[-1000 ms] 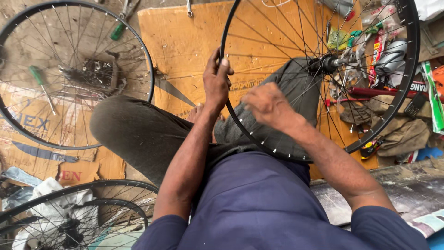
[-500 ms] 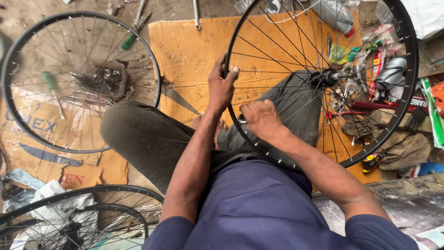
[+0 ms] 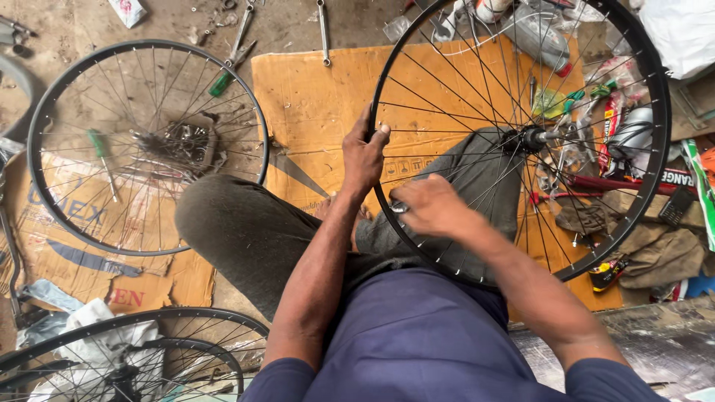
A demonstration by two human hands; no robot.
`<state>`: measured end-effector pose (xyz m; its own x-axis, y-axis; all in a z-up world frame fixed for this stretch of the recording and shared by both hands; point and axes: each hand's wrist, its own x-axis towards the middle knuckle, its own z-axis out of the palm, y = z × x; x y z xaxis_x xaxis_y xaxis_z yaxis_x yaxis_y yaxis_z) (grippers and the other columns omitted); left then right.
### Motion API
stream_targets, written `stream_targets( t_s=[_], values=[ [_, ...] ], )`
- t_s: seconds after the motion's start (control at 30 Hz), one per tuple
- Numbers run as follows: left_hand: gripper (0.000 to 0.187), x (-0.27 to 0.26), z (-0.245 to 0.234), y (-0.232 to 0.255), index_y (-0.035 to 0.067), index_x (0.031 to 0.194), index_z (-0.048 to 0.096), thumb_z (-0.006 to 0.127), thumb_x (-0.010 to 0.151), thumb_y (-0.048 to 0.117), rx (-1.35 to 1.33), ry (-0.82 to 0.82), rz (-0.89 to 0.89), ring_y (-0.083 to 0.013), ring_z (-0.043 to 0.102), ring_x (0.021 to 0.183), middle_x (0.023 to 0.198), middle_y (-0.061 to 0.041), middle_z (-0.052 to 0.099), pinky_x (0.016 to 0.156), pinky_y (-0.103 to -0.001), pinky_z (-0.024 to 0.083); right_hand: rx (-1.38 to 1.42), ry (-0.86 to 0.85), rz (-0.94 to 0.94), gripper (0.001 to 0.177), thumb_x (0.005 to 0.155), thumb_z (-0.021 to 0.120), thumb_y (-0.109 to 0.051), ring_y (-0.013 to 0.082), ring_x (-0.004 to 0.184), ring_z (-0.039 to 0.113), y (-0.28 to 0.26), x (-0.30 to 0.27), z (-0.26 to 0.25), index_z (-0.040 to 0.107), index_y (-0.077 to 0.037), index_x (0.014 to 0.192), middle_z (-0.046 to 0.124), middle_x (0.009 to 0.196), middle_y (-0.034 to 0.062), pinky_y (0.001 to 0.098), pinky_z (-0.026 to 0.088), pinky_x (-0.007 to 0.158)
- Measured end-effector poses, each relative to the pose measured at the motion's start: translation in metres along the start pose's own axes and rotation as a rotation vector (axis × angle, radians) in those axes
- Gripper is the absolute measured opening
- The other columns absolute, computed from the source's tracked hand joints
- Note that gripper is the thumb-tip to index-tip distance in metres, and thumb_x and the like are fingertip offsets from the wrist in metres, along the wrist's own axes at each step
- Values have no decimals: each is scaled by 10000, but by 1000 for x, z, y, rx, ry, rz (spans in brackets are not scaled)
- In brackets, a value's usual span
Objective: The person sits on the floor and uses a spoke wrench to tighten the nipples on a bicycle wheel. They rotate the wheel periodically to access different spokes and continue the adjustment process.
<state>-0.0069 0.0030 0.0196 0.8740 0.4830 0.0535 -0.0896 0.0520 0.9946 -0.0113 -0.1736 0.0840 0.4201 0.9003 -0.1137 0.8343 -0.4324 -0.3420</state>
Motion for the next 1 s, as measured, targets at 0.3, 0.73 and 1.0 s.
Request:
stream_targets(
  t_s=[0.3, 0.73, 1.0],
  values=[
    [572, -1, 5, 0, 87, 1529, 515, 665, 978, 123, -25, -10, -62, -64, 444, 657, 747, 39, 515, 570, -256, 402, -184, -71, 212, 261, 797, 738, -180, 272, 1002, 698, -8, -1, 9, 664, -123, 1041, 717, 977, 70, 455, 525, 841],
    [598, 0, 1, -8, 110, 1543, 494, 685, 977, 130, 1, 12, -22, -78, 486, 690, 775, 26, 544, 609, -270, 449, -17, -15, 98, 342, 748, 786, -201, 289, 966, 688, -6, -1, -2, 660, -110, 1053, 721, 991, 84, 463, 491, 817],
    [600, -1, 1, -3, 126, 1535, 510, 668, 957, 130, 65, 1, -102, -89, 475, 668, 753, 30, 533, 588, -278, 423, 151, 310, -69, 481, 723, 799, -237, 332, 969, 659, 2, -20, -7, 647, -17, 1123, 674, 1062, 132, 412, 502, 812]
  ],
)
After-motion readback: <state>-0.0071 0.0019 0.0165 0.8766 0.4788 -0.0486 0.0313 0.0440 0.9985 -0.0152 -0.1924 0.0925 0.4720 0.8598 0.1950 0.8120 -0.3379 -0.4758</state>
